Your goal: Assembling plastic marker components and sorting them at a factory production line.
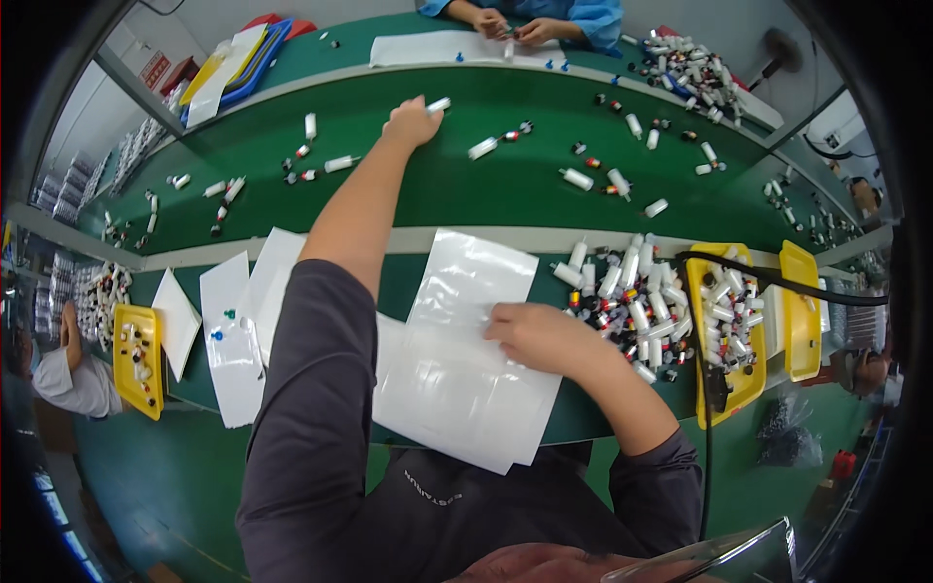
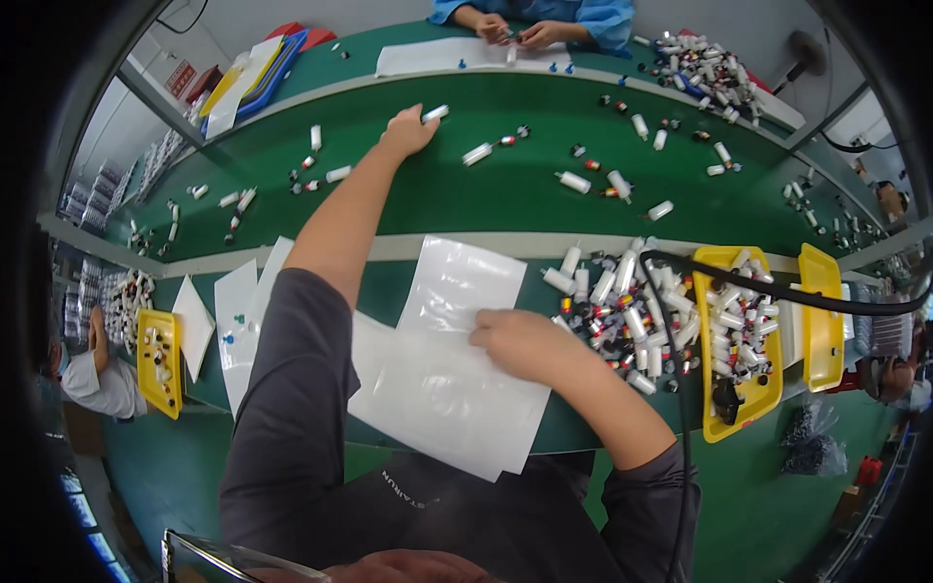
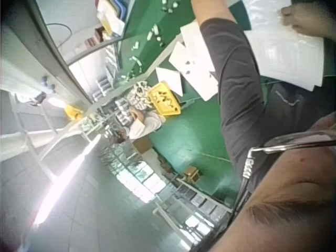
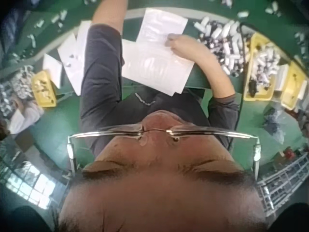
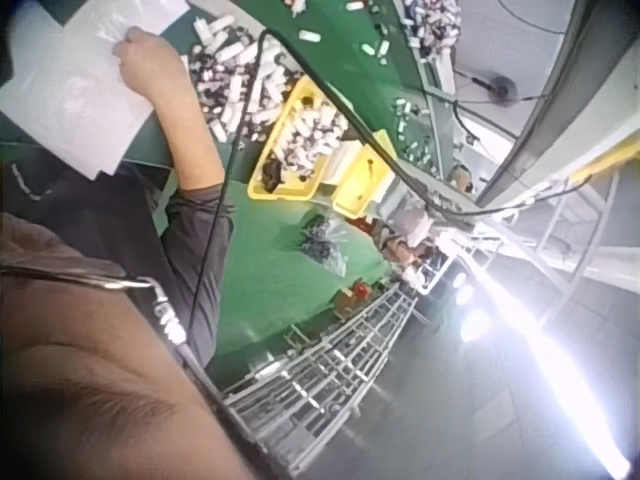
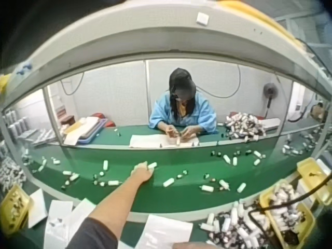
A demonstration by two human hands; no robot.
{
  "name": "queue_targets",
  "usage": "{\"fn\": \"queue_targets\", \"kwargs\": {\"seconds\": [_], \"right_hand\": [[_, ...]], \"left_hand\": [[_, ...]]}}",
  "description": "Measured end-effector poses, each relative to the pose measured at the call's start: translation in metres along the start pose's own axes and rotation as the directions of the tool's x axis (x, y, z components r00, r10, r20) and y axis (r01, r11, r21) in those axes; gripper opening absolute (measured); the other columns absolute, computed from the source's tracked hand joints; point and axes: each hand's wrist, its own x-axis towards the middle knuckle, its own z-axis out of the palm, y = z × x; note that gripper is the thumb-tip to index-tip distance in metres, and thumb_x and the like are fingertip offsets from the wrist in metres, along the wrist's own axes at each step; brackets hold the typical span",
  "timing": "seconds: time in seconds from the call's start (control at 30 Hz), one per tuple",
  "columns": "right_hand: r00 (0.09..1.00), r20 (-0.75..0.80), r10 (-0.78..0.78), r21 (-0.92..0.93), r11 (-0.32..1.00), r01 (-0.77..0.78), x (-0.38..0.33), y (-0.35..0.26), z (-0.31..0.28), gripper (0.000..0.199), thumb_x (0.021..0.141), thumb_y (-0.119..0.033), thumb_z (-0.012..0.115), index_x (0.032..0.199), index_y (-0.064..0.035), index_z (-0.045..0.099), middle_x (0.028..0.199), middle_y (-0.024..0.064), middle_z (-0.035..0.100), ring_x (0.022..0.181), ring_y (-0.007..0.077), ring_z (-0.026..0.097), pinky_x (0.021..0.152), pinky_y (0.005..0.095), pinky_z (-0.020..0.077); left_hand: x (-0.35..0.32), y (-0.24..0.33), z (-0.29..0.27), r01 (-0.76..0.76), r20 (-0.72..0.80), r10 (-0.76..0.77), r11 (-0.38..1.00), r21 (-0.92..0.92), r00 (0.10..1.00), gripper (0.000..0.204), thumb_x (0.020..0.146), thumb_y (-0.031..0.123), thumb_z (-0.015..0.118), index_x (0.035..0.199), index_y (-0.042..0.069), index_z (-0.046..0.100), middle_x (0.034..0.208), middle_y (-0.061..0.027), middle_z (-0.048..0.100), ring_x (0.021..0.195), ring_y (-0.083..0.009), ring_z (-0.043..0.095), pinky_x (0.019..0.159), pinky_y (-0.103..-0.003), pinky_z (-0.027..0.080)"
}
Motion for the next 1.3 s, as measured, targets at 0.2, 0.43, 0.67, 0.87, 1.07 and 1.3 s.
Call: {"fn": "queue_targets", "kwargs": {"seconds": [0.2, 0.43, 0.67, 0.87, 1.07, 1.3], "right_hand": [[0.999, -0.049, -0.021, -0.127, 0.992, 0.015, 0.004, -0.002, 0.013, 0.010, 0.081, -0.006, 0.059, 0.072, -0.0015, 0.062, 0.085, 0.0117, 0.059, 0.084, 0.0304, 0.067, 0.074, 0.0416, 0.0568], [0.996, 0.010, -0.091, -0.100, 0.991, 0.092, -0.001, 0.000, 0.000, 0.009, 0.077, -0.005, 0.061, 0.083, -0.0007, 0.067, 0.098, 0.0122, 0.062, 0.098, 0.0288, 0.065, 0.085, 0.0399, 0.0558], [0.991, -0.032, -0.133, -0.070, 0.989, 0.131, -0.002, 0.016, 0.004, 0.016, 0.076, -0.005, 0.063, 0.090, -0.0004, 0.067, 0.098, 0.0114, 0.061, 0.094, 0.0293, 0.063, 0.086, 0.0393, 0.0535], [0.966, -0.254, 0.042, -0.075, 0.995, -0.063, -0.026, 0.006, 0.010, 0.013, 0.080, -0.011, 0.071, 0.086, -0.0006, 0.066, 0.094, 0.0097, 0.059, 0.092, 0.0281, 0.061, 0.084, 0.0397, 0.0524], [0.943, -0.312, 0.119, 0.041, 0.993, -0.111, -0.027, 0.003, 0.020, 0.012, 0.082, -0.010, 0.069, 0.090, -0.0025, 0.064, 0.095, 0.0094, 0.059, 0.088, 0.0278, 0.060, 0.080, 0.0404, 0.0490], [0.923, -0.373, 0.095, -0.148, 0.976, -0.160, -0.028, -0.009, 0.028, 0.015, 0.081, -0.007, 0.069, 0.090, -0.0031, 0.058, 0.095, 0.0108, 0.059, 0.085, 0.0294, 0.059, 0.077, 0.0419, 0.0471]], "left_hand": [[-0.015, -0.007, 0.008, -0.173, -0.313, 0.077, 0.941, -0.291, 0.947, 0.040, 0.097, 0.038, 0.060, 0.123, 0.008, 0.059, 0.090, -0.0105, 0.067, 0.081, -0.0230, 0.067, 0.075, -0.035, 0.054], [-0.238, 0.076, -0.065, 0.365, 0.512, 0.345, 0.410, -0.836, 0.786, 0.039, 0.104, 0.040, 0.052, 0.117, 0.004, 0.058, 0.069, 0.0004, 0.054, 0.052, -0.0067, 0.047, 0.048, -0.023, 0.037], [-0.292, 0.060, -0.005, 0.459, 0.472, 0.174, 0.109, -0.882, 0.864, 0.038, 0.107, 0.038, 0.046, 0.122, 0.004, 0.056, 0.073, -0.0021, 0.054, 0.054, -0.0090, 0.049, 0.052, -0.025, 0.043], [-0.296, 0.063, -0.002, 0.426, 0.426, 0.094, 0.024, -0.904, 0.900, 0.041, 0.108, 0.039, 0.044, 0.125, 0.003, 0.053, 0.077, -0.0040, 0.055, 0.059, -0.0115, 0.052, 0.061, -0.030, 0.053], [-0.295, 0.062, 0.000, 0.421, 0.418, 0.104, -0.012, -0.907, 0.903, 0.043, 0.109, 0.039, 0.040, 0.129, 0.002, 0.050, 0.081, -0.0056, 0.055, 0.062, -0.0128, 0.055, 0.067, -0.035, 0.057], [-0.293, 0.060, 0.004, 0.434, 0.425, 0.110, -0.066, -0.899, 0.898, 0.042, 0.110, 0.038, 0.034, 0.131, 0.004, 0.046, 0.086, -0.0077, 0.057, 0.066, -0.0145, 0.058, 0.075, -0.040, 0.060]]}}
